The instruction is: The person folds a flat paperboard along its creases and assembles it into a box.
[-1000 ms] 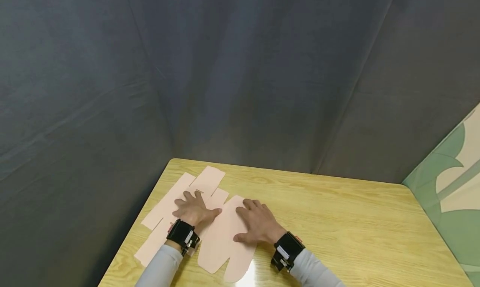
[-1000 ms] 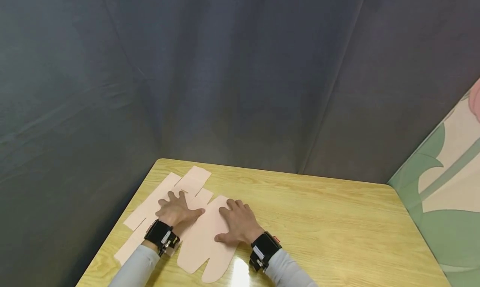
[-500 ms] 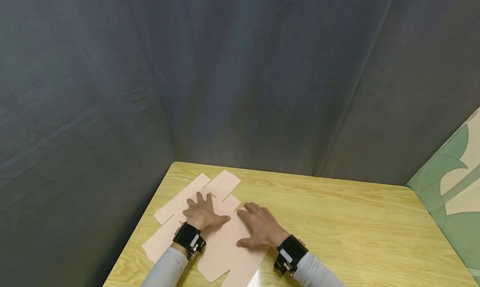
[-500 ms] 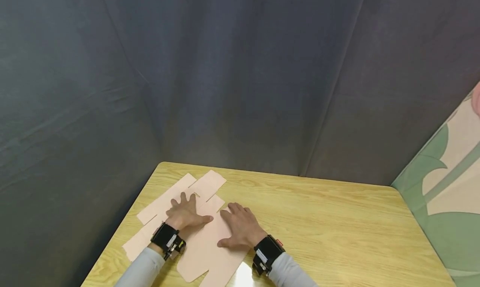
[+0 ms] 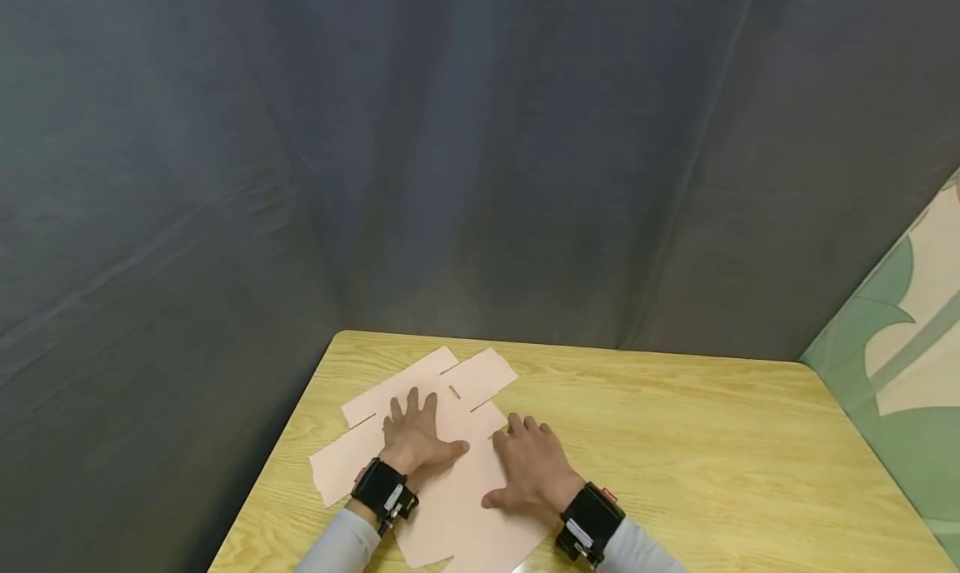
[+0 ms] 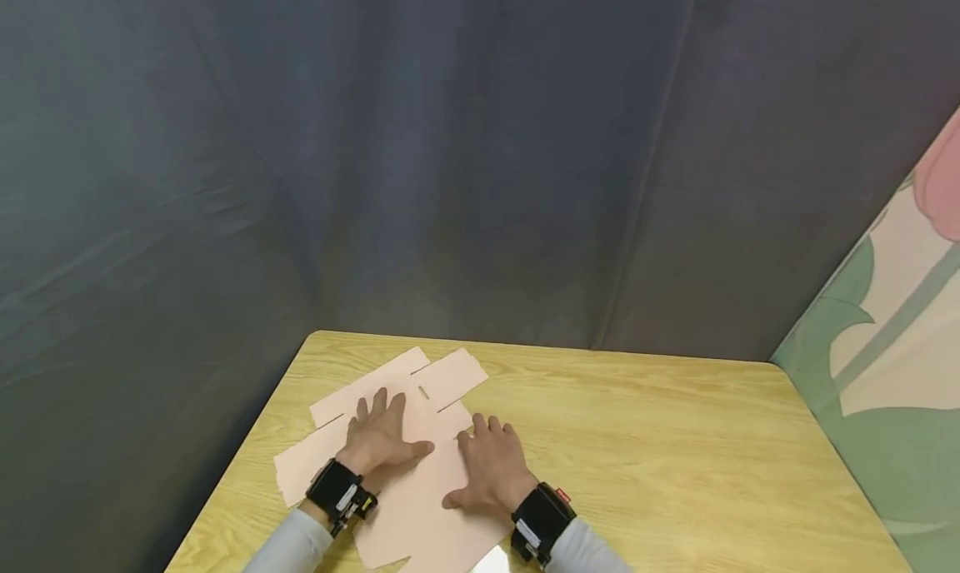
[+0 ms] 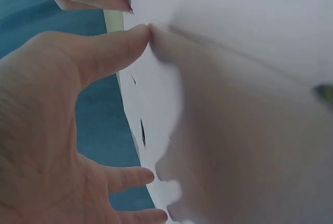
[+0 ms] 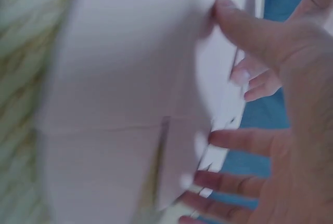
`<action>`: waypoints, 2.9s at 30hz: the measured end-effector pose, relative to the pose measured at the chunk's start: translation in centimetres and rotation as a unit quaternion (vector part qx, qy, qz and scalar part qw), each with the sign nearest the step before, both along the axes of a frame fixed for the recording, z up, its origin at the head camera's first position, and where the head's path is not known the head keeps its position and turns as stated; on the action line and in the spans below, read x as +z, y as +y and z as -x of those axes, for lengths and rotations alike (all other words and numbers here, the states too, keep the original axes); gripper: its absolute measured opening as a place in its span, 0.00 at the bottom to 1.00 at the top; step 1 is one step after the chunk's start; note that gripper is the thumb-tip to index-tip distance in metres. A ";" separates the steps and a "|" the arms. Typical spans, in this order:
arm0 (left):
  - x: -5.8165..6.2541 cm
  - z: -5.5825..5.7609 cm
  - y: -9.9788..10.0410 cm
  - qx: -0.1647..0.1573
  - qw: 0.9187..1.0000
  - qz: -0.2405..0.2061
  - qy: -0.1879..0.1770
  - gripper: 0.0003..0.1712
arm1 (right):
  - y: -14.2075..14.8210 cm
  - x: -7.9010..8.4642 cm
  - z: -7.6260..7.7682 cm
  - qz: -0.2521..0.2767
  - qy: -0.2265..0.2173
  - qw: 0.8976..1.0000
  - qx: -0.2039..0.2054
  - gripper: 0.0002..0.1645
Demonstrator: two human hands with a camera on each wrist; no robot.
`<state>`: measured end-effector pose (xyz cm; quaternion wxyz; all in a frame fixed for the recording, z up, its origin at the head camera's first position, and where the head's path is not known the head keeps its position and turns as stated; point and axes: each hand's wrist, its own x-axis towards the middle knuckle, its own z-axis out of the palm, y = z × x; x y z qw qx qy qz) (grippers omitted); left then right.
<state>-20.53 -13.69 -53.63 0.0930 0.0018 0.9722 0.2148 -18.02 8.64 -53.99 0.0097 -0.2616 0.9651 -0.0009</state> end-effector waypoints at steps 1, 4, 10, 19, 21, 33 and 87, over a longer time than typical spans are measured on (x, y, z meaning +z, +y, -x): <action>0.0 0.0 0.2 -0.004 1.000 -0.002 0.003 0.64 | 0.0 0.3 -0.1 -0.009 -0.002 1.000 -0.012 0.57; 0.3 -0.2 0.8 -0.019 1.000 0.001 0.010 0.64 | 0.1 1.0 -0.4 -0.019 -0.006 0.999 -0.046 0.60; 0.7 -0.8 2.0 -0.060 0.998 0.028 0.025 0.61 | 0.6 1.4 -1.0 0.000 -0.015 0.995 -0.101 0.62; 0.1 -1.6 3.6 -0.090 0.995 0.009 0.038 0.58 | 1.2 1.5 -2.0 -0.014 -0.013 0.987 -0.161 0.61; 0.0 -1.7 4.0 -0.096 0.995 0.009 0.040 0.58 | 1.4 1.7 -2.2 -0.015 -0.012 0.985 -0.171 0.61; 0.5 -2.8 6.9 -0.163 0.986 0.009 0.023 0.55 | 2.2 2.8 -3.2 -0.067 -0.021 0.976 -0.206 0.64; 1.0 -6.1 13.2 -0.226 0.968 0.110 0.015 0.45 | 8.4 2.3 11.8 0.155 -0.074 0.983 -0.065 0.42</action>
